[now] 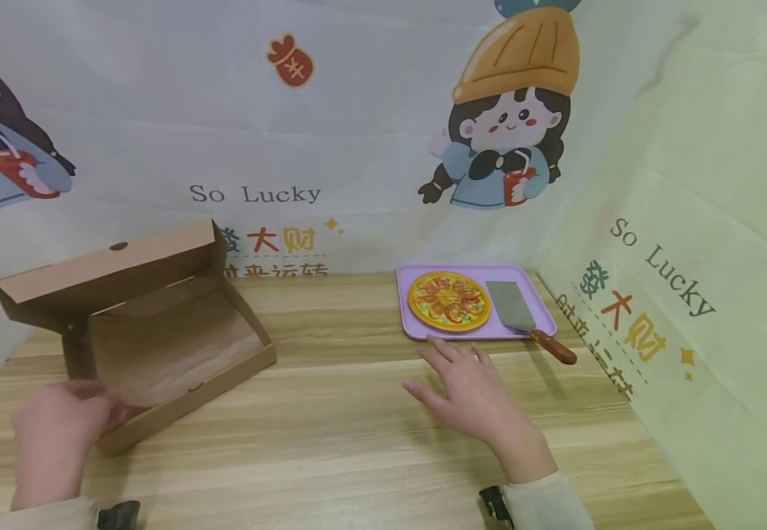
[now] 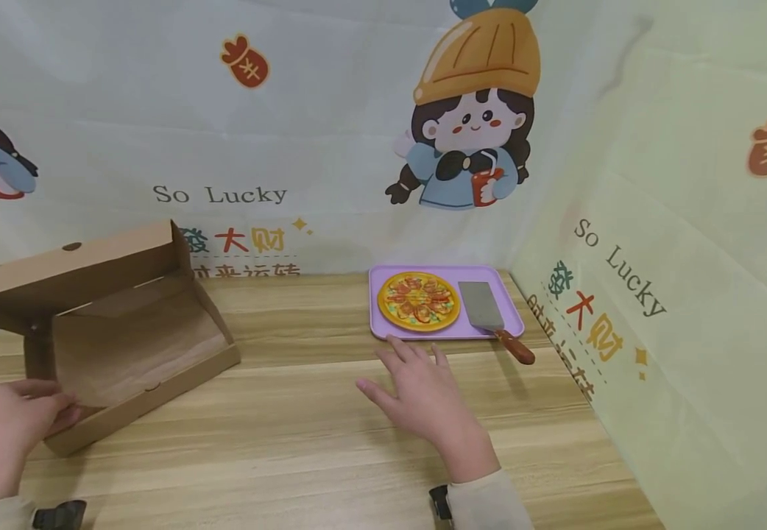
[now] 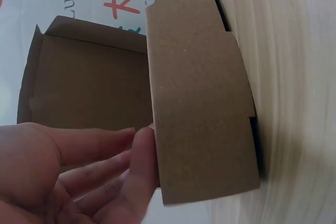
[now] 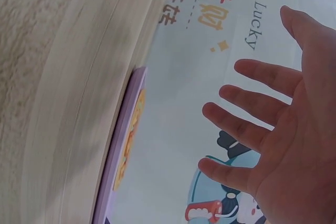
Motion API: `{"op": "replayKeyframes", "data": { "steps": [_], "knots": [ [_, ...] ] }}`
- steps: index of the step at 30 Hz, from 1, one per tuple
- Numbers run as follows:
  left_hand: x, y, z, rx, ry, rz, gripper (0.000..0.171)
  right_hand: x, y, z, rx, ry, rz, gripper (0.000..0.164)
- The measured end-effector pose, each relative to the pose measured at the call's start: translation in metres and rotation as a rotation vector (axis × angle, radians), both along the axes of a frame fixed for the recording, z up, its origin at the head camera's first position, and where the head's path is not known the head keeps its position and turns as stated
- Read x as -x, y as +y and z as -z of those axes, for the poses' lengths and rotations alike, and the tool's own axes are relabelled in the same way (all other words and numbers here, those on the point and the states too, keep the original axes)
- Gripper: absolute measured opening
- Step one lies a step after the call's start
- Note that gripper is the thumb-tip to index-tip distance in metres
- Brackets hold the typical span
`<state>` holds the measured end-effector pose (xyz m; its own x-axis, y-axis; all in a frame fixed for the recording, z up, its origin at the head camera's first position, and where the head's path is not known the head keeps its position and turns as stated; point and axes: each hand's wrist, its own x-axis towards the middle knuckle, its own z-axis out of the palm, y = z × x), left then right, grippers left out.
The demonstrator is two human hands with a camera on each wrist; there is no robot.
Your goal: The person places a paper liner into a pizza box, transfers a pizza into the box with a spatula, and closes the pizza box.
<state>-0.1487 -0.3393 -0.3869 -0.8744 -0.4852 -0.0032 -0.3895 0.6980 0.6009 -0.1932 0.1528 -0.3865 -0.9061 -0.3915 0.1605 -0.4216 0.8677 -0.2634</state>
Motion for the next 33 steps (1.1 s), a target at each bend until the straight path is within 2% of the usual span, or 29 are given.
{"op": "replayKeyframes", "data": {
  "steps": [3,6,12,24,29,33],
  "knots": [
    [0.004,0.001,0.001,0.047,0.014,0.040,0.040,0.000,0.003,0.000,0.002,-0.003,0.003,0.064],
    [0.003,0.001,0.002,0.088,-0.006,0.058,0.036,0.000,0.005,0.001,0.000,-0.001,0.006,0.064],
    [0.000,0.005,0.002,0.100,-0.062,0.064,0.040,0.002,0.010,0.001,-0.007,0.001,0.022,0.064],
    [-0.002,0.007,0.000,0.115,-0.089,0.043,0.047,0.002,0.015,-0.001,-0.015,0.007,0.024,0.065],
    [-0.008,0.009,0.000,0.124,-0.073,0.041,0.048,0.001,0.017,-0.001,-0.016,0.022,0.024,0.063],
    [-0.012,0.007,0.000,0.126,-0.095,0.048,0.053,0.001,0.018,-0.001,-0.016,0.026,0.027,0.064]
  ]
}}
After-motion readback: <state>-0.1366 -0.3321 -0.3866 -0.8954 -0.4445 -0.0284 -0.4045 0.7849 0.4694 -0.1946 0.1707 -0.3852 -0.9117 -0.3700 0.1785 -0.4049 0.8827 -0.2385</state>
